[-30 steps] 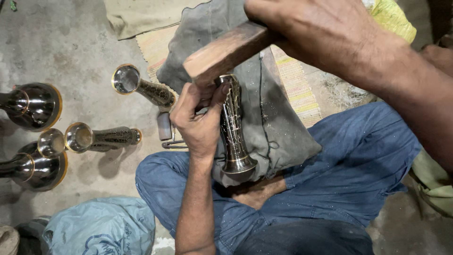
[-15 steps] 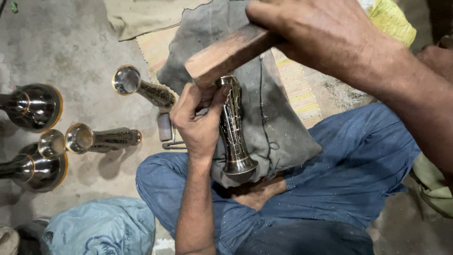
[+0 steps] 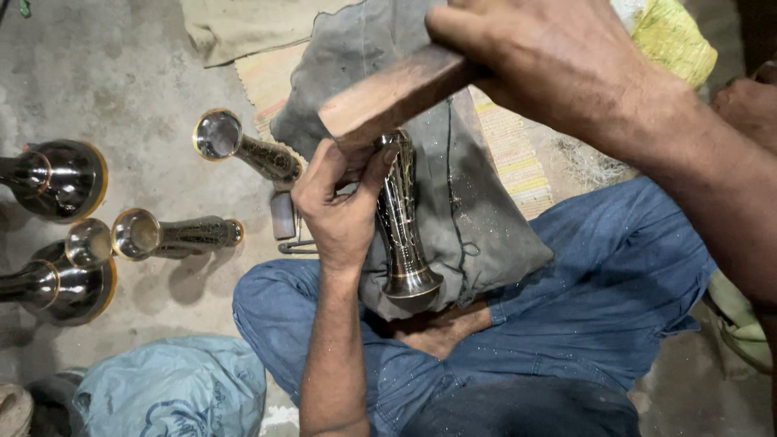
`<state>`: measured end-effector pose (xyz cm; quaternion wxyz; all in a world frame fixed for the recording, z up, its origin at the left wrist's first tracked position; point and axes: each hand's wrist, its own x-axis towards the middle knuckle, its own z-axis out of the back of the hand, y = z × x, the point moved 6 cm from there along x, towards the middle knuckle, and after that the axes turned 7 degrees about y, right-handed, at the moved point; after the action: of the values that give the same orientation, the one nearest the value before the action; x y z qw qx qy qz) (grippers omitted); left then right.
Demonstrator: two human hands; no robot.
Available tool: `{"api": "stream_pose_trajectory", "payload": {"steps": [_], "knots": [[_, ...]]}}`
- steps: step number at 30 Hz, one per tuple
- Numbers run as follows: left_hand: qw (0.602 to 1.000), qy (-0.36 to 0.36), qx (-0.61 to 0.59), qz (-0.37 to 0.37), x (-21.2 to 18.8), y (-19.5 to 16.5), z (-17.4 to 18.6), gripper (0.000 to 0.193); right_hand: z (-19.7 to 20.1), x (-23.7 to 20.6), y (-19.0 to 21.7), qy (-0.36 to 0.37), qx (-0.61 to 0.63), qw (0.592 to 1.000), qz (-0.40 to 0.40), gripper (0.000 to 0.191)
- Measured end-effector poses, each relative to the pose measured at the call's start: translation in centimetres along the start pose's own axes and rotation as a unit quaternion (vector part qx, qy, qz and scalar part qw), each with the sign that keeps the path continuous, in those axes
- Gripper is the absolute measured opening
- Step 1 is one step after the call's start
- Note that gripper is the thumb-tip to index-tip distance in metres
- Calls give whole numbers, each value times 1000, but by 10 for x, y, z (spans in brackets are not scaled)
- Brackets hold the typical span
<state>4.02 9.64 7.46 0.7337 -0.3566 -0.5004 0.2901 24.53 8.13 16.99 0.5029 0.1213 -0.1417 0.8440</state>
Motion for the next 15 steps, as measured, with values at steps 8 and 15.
{"api": "stream_pose_trajectory", "payload": {"steps": [8,15], "knots": [[998,21,-51,0,1,0,-2,34,1,0,-1,-17,24,1000,0,23],[1000,19,-7,0,0,1,-1,30,5,3,2,3,96,994,-54,25]]}}
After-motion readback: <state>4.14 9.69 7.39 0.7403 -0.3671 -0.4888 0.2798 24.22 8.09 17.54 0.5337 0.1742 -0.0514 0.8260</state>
